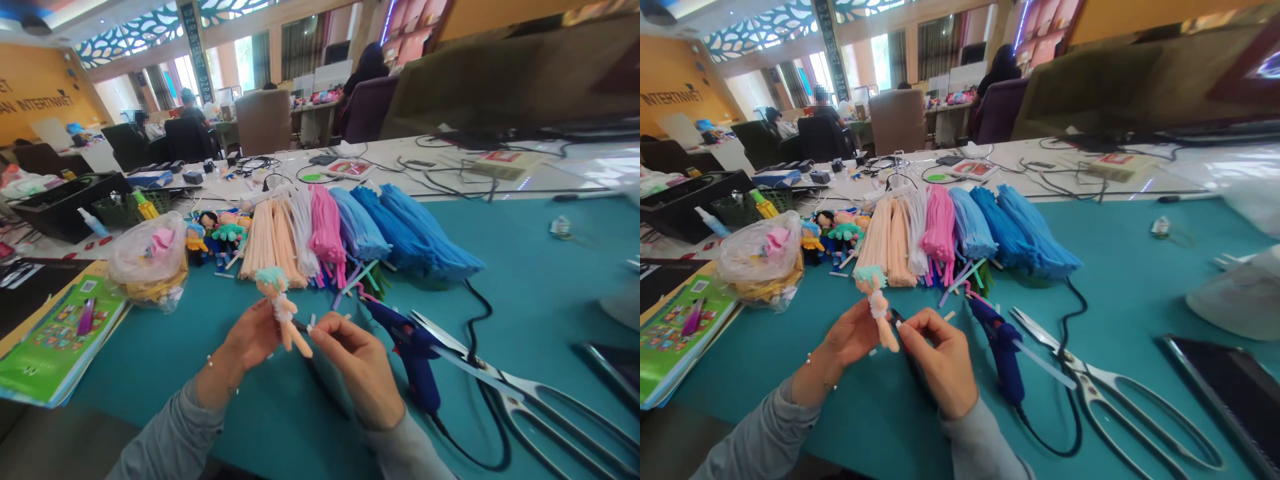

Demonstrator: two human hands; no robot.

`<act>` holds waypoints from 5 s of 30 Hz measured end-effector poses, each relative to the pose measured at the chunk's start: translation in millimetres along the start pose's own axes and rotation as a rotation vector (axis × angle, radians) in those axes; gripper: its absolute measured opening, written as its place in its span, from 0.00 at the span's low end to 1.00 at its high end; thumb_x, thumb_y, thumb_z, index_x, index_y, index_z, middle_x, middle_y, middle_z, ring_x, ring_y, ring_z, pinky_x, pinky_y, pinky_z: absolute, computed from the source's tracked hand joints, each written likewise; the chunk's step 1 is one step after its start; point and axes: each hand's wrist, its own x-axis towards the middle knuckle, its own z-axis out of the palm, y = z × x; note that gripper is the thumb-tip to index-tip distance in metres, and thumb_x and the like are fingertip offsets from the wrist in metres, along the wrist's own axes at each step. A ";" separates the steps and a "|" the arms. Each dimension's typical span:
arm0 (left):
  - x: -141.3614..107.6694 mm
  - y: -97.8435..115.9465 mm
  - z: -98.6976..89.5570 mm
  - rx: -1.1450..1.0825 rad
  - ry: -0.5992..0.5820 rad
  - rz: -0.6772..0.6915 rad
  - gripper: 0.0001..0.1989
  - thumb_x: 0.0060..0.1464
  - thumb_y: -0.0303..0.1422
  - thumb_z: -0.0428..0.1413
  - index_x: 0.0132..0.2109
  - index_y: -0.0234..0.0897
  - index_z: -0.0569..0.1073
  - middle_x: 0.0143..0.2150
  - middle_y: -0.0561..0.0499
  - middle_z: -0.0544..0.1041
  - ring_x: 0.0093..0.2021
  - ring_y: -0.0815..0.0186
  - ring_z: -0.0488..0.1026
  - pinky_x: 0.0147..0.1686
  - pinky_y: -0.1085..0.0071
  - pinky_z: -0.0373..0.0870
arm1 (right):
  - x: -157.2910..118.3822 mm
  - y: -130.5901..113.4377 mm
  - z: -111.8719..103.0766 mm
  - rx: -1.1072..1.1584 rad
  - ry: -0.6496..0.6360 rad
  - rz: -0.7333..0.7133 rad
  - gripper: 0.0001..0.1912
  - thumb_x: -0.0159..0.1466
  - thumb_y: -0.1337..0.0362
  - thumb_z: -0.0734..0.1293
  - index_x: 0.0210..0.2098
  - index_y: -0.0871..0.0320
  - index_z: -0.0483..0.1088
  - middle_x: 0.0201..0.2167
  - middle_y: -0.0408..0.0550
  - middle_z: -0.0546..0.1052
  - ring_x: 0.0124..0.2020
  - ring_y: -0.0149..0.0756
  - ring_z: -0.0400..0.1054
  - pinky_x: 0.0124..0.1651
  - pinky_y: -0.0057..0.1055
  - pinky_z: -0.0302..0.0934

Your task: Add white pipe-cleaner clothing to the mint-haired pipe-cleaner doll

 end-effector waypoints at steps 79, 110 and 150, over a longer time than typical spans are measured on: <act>-4.3 -13.3 3.4 0.048 0.031 -0.075 0.15 0.28 0.29 0.71 0.28 0.32 0.77 0.24 0.53 0.78 0.26 0.71 0.73 0.29 0.78 0.70 | -3.0 4.5 7.7 -0.030 0.046 -0.012 0.10 0.51 0.61 0.67 0.18 0.56 0.64 0.19 0.39 0.64 0.23 0.30 0.57 0.28 0.29 0.53; -3.7 -14.9 -1.4 0.065 -0.011 -0.160 0.15 0.34 0.34 0.69 0.30 0.31 0.76 0.26 0.52 0.75 0.26 0.70 0.70 0.29 0.74 0.67 | -12.7 7.0 3.3 -0.630 0.088 -0.858 0.09 0.60 0.73 0.61 0.35 0.61 0.72 0.28 0.48 0.67 0.28 0.35 0.63 0.31 0.34 0.59; -5.6 -12.7 4.2 0.116 -0.010 0.023 0.16 0.29 0.35 0.70 0.28 0.32 0.76 0.25 0.52 0.75 0.26 0.68 0.71 0.31 0.72 0.66 | -13.1 -0.3 0.3 -0.244 0.070 -0.310 0.10 0.61 0.62 0.64 0.24 0.55 0.68 0.19 0.40 0.66 0.21 0.30 0.59 0.24 0.27 0.57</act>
